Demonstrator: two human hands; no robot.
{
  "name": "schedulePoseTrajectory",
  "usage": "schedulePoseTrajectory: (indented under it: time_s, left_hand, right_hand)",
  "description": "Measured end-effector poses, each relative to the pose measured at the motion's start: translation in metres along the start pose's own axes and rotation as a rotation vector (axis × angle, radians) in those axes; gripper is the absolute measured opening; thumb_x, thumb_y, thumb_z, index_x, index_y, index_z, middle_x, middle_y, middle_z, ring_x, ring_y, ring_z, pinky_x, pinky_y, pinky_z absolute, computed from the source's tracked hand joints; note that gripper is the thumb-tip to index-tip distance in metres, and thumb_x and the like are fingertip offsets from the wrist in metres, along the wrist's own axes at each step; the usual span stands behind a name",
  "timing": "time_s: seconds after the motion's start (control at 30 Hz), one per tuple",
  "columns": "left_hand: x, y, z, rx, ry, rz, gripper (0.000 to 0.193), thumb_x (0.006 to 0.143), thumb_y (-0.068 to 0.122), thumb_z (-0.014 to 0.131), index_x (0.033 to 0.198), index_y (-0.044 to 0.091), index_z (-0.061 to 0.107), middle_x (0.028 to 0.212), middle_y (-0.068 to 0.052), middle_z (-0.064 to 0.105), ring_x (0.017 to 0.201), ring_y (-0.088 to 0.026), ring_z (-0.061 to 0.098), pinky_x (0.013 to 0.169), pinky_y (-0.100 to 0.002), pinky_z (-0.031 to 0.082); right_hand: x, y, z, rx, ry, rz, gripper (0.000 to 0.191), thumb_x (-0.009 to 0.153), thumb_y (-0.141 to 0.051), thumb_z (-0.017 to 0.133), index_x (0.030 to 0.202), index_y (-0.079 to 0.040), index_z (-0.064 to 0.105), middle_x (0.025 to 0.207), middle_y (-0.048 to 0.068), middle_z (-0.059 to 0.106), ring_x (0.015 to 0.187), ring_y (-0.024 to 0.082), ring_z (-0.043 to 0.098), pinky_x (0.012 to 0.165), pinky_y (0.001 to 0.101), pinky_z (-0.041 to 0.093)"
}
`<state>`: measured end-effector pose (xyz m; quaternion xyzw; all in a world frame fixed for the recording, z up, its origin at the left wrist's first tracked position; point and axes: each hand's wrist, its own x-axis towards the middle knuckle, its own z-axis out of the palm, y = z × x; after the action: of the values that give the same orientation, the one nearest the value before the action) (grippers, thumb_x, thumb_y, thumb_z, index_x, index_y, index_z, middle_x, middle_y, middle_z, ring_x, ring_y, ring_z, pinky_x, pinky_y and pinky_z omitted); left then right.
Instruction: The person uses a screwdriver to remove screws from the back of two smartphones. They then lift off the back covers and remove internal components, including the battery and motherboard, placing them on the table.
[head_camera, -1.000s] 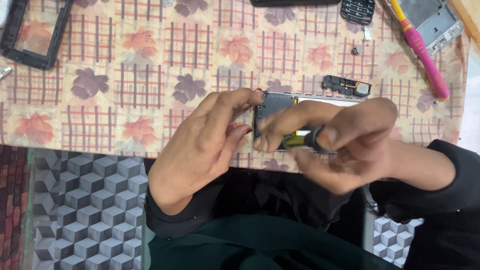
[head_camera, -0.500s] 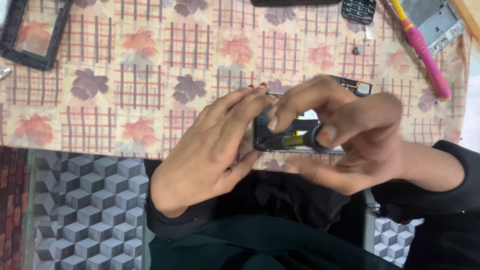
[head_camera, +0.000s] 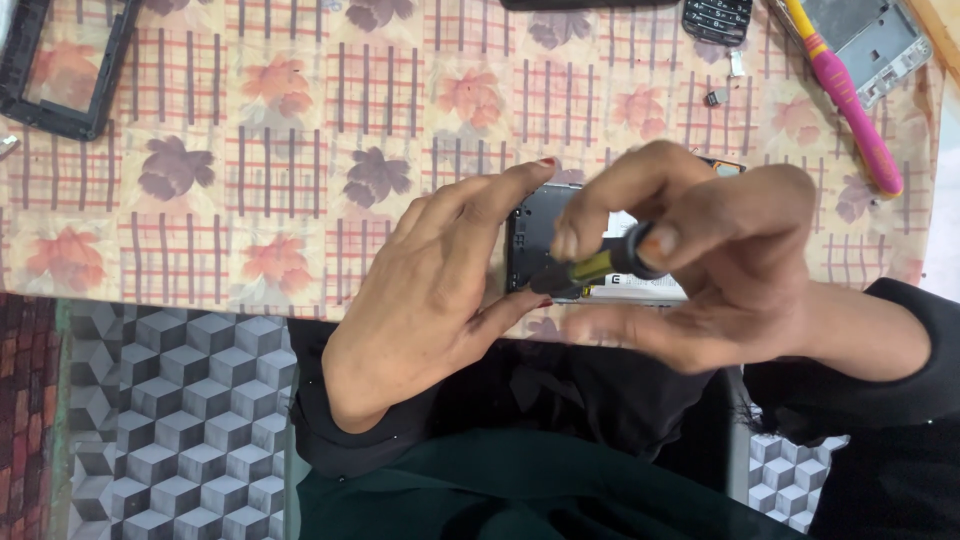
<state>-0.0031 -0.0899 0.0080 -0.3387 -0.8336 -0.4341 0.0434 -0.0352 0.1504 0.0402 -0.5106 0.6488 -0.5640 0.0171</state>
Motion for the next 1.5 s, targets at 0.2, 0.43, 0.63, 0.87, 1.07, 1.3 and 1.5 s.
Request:
schedulePoseTrajectory:
  time_s: [0.2,0.43,0.63,0.87,1.07,1.3,1.5]
  left_hand:
    - [0.0,-0.002,0.001,-0.018,0.024,0.039,0.084,0.087,0.022,0.084,0.151,0.004,0.034,0.148,-0.013,0.056,0.135,-0.035,0.056,0.112,-0.05,0.045]
    - [-0.001,-0.006,0.002,-0.055,0.021,0.048,0.085,0.088,0.024,0.085,0.152,0.004,0.032,0.153,-0.012,0.053,0.139,-0.036,0.054,0.117,-0.049,0.046]
    - [-0.001,-0.006,0.001,-0.056,-0.008,0.024,0.089,0.084,0.026,0.085,0.152,0.005,0.033,0.152,-0.013,0.052,0.139,-0.036,0.052,0.115,-0.05,0.045]
    - [0.0,-0.004,0.003,-0.027,-0.001,0.02,0.086,0.083,0.029,0.086,0.151,0.005,0.037,0.15,-0.012,0.053,0.137,-0.035,0.053,0.115,-0.049,0.045]
    - [0.0,-0.003,0.002,-0.054,0.002,0.016,0.083,0.082,0.026,0.086,0.148,0.005,0.04,0.148,-0.011,0.056,0.136,-0.033,0.054,0.114,-0.047,0.046]
    - [0.0,-0.002,0.002,-0.059,0.015,0.024,0.084,0.081,0.024,0.088,0.147,0.003,0.04,0.147,-0.012,0.057,0.136,-0.034,0.055,0.114,-0.048,0.046]
    - [0.0,-0.004,0.003,-0.062,0.018,0.033,0.083,0.081,0.023,0.088,0.146,0.004,0.04,0.146,-0.012,0.057,0.135,-0.035,0.055,0.113,-0.048,0.046]
  right_hand:
    - [0.006,-0.008,-0.022,-0.047,-0.02,-0.001,0.06,0.083,0.016,0.065,0.128,-0.003,0.029,0.111,0.027,0.055,0.108,0.037,0.071,0.09,0.0454,0.068]
    - [0.005,-0.015,-0.048,-0.444,0.083,0.147,0.069,0.089,0.022,0.061,0.139,-0.004,0.023,0.121,0.025,0.045,0.109,0.032,0.063,0.099,0.0418,0.067]
    - [0.001,-0.011,-0.047,-0.475,0.108,0.188,0.067,0.091,0.024,0.059,0.137,-0.006,0.021,0.125,0.022,0.045,0.109,0.029,0.064,0.099,0.0396,0.068]
    - [0.004,-0.005,-0.047,-0.476,0.089,0.102,0.068,0.087,0.023,0.065,0.131,-0.005,0.021,0.121,0.021,0.043,0.108,0.031,0.065,0.093,0.0405,0.07]
    - [0.005,-0.001,-0.049,-0.477,0.051,0.022,0.071,0.086,0.02,0.069,0.13,-0.007,0.02,0.119,0.02,0.042,0.109,0.032,0.065,0.089,0.0404,0.068]
    - [0.002,0.002,-0.05,-0.375,0.021,0.017,0.07,0.083,0.017,0.071,0.125,-0.002,0.018,0.116,0.022,0.048,0.107,0.036,0.066,0.094,0.0482,0.065]
    - [-0.002,0.001,-0.054,-0.349,0.008,0.035,0.069,0.081,0.012,0.074,0.123,-0.005,0.022,0.118,0.026,0.05,0.108,0.034,0.066,0.092,0.0448,0.067]
